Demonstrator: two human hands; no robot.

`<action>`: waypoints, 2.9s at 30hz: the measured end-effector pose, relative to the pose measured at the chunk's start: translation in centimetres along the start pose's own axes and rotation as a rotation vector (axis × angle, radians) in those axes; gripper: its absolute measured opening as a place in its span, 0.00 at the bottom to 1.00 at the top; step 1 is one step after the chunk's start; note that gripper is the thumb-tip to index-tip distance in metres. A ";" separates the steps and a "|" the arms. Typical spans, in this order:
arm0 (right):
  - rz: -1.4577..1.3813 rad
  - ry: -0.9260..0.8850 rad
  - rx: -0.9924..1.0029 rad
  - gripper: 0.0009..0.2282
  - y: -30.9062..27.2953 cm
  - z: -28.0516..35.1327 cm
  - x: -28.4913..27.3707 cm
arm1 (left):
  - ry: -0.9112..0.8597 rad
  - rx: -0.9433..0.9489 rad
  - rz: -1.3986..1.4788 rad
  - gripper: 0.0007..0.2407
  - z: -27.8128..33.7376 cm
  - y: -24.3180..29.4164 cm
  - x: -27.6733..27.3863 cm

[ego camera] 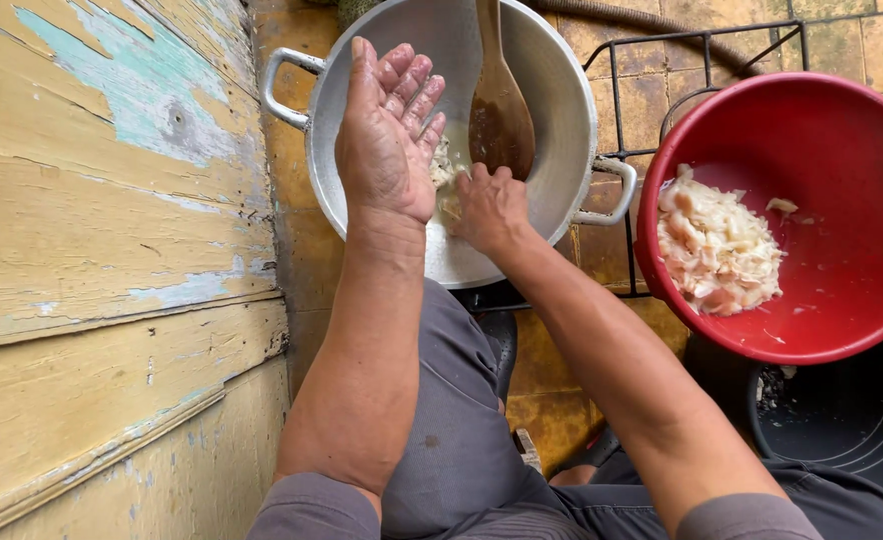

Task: Shredding fruit pulp into a red bowl using hands

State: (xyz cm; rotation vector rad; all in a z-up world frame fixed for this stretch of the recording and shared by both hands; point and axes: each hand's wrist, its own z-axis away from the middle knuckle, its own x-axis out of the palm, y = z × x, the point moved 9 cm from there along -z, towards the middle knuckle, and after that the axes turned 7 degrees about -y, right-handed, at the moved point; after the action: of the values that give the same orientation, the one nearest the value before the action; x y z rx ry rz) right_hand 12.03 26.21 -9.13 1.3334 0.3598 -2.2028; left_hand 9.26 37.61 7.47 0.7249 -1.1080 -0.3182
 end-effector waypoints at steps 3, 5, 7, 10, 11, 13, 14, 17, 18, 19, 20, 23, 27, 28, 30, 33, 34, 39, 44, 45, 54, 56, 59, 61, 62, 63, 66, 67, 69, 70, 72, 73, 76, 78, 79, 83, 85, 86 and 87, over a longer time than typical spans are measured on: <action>0.044 0.184 0.028 0.20 -1.4 -0.8 0.1 | 0.002 -0.025 0.003 0.31 -0.2 -0.4 0.3; 0.021 0.156 0.020 0.18 -1.6 -1.3 0.7 | -0.009 -0.031 0.006 0.32 -0.1 -0.7 0.6; 0.000 0.132 0.014 0.17 -1.7 -1.5 1.0 | -0.022 -0.036 0.011 0.33 -0.1 -0.8 0.8; -0.059 0.090 -0.017 0.18 -1.8 -0.7 0.7 | -0.015 -0.051 0.001 0.32 -0.2 -0.8 0.4; -0.036 0.048 -0.050 0.16 -2.1 -0.2 0.6 | -0.011 -0.046 -0.008 0.32 -0.2 -0.7 0.3; -0.011 0.010 -0.082 0.15 -2.1 0.5 0.2 | -0.010 -0.039 -0.014 0.32 -0.3 -0.6 0.1; 0.009 -0.004 -0.103 0.14 -2.1 0.6 0.3 | -0.004 -0.039 -0.019 0.32 -0.4 -0.5 -0.1; 0.048 0.031 -0.146 0.12 -2.0 0.5 0.9 | 0.007 -0.044 -0.015 0.32 -0.7 -0.7 -0.4; 0.066 0.077 -0.166 0.11 -2.0 0.4 1.0 | 0.012 -0.053 -0.005 0.31 -0.8 -0.9 -0.5; 0.066 0.079 -0.163 0.11 -1.7 0.5 0.9 | 0.009 -0.053 -0.004 0.31 -0.8 -0.9 -0.4; 0.059 0.059 -0.199 0.12 -1.8 0.6 1.1 | 0.023 -0.054 -0.006 0.31 -0.8 -0.9 -0.5; 0.073 -0.019 -0.264 0.12 -2.1 1.2 0.6 | 0.032 -0.053 -0.007 0.32 -1.0 -0.9 -0.9; -0.149 -0.349 -0.279 0.21 -1.4 1.8 0.2 | 0.050 -0.063 -0.024 0.31 -1.0 -0.9 -1.1; -0.150 -0.349 -0.278 0.21 -0.9 2.1 -0.6 | 0.050 -0.064 -0.024 0.31 -0.9 -0.9 -1.1; -0.589 -0.531 -0.232 0.14 -0.1 3.0 -1.2 | 0.070 -0.067 -0.067 0.31 -0.8 -0.7 -1.2; -0.601 -0.478 -0.225 0.16 1.4 2.5 -1.0 | 0.057 -0.063 -0.057 0.31 -1.3 -1.0 -1.7; -0.602 -0.478 -0.225 0.16 1.2 2.9 -1.5 | 0.056 -0.064 -0.058 0.31 -1.3 -1.0 -1.7; -0.206 -0.411 -0.206 0.24 -0.3 4.1 -2.7 | 0.048 -0.068 -0.056 0.31 -1.4 -0.9 -2.0; -0.107 -0.429 -0.291 0.18 -1.2 4.2 -2.2 | 0.076 -0.086 -0.088 0.33 -1.1 -0.5 -2.3; -0.111 -0.495 -0.303 0.23 -1.4 4.8 -2.5 | 0.087 -0.089 -0.090 0.34 -1.1 -0.4 -2.4; -0.093 -0.384 -0.322 0.17 -1.2 3.0 0.1 | 0.070 -0.087 -0.079 0.32 -1.4 -0.9 -2.3; -0.086 -0.391 -0.313 0.17 -1.4 2.7 0.6 | 0.073 -0.093 -0.084 0.32 -1.4 -0.9 -2.4; -0.042 -0.391 -0.312 0.15 -1.6 2.8 0.5 | 0.071 -0.096 -0.103 0.33 -1.0 -0.7 -2.1; -0.006 -0.385 -0.316 0.13 -1.4 2.7 0.5 | 0.064 -0.095 -0.116 0.34 -0.9 -0.6 -1.9; -0.003 -0.379 -0.319 0.15 -1.2 2.6 0.7 | 0.073 -0.099 -0.116 0.34 -0.9 -0.6 -2.0; 0.000 -0.372 -0.322 0.18 -1.0 2.5 0.8 | 0.081 -0.103 -0.116 0.34 -0.9 -0.6 -2.1; 0.024 -0.380 -0.305 0.19 -1.0 2.5 0.7 | 0.082 -0.106 -0.109 0.34 -1.1 -0.8 -2.1; 0.025 -0.379 -0.303 0.19 -1.0 2.6 0.7 | 0.080 -0.106 -0.107 0.34 -1.1 -0.8 -2.1; 0.000 -0.347 -0.298 0.18 -1.1 2.8 0.4 | 0.096 -0.110 -0.108 0.31 -1.1 -0.9 -2.2; 0.000 -0.346 -0.298 0.18 -1.1 2.5 0.7 | 0.095 -0.110 -0.108 0.31 -1.0 -0.8 -2.2; 0.004 -0.308 -0.328 0.19 -1.2 2.1 1.0 | 0.098 -0.110 -0.117 0.33 -1.0 -0.7 -2.1; 0.003 -0.308 -0.328 0.19 -1.1 2.0 0.8 | 0.098 -0.111 -0.119 0.33 -0.9 -0.7 -2.1; -0.082 -0.348 -0.285 0.14 -0.1 1.6 0.3 | 0.114 -0.111 -0.126 0.31 -0.9 -0.7 -2.3; -0.484 -0.434 -0.196 0.17 1.4 1.3 0.0 | 0.096 -0.107 -0.120 0.33 -1.0 -0.7 -2.3; -0.484 -0.434 -0.197 0.17 1.9 1.1 0.0 | 0.096 -0.106 -0.121 0.33 -1.0 -0.7 -2.3; -1.096 -0.537 -0.224 0.16 2.8 2.0 -1.4 | 0.124 -0.124 -0.133 0.32 -1.1 -1.1 -2.5; -1.240 -0.527 -0.230 0.16 3.7 2.3 -2.6 | 0.130 -0.130 -0.135 0.32 -1.1 -1.3 -2.4; -1.323 -0.531 -0.297 0.17 4.0 2.3 -3.3 | 0.139 -0.141 -0.140 0.31 -1.1 -1.6 -2.4; -1.406 -0.535 -0.366 0.17 4.3 2.4 -4.0 | 0.148 -0.151 -0.145 0.30 -1.1 -1.8 -2.4</action>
State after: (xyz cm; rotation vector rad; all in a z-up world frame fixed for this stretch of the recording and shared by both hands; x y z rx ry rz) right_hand 14.22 22.71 -4.27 0.0996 1.7516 -3.1102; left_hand 9.38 38.06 4.28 0.6840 -0.8834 -0.4598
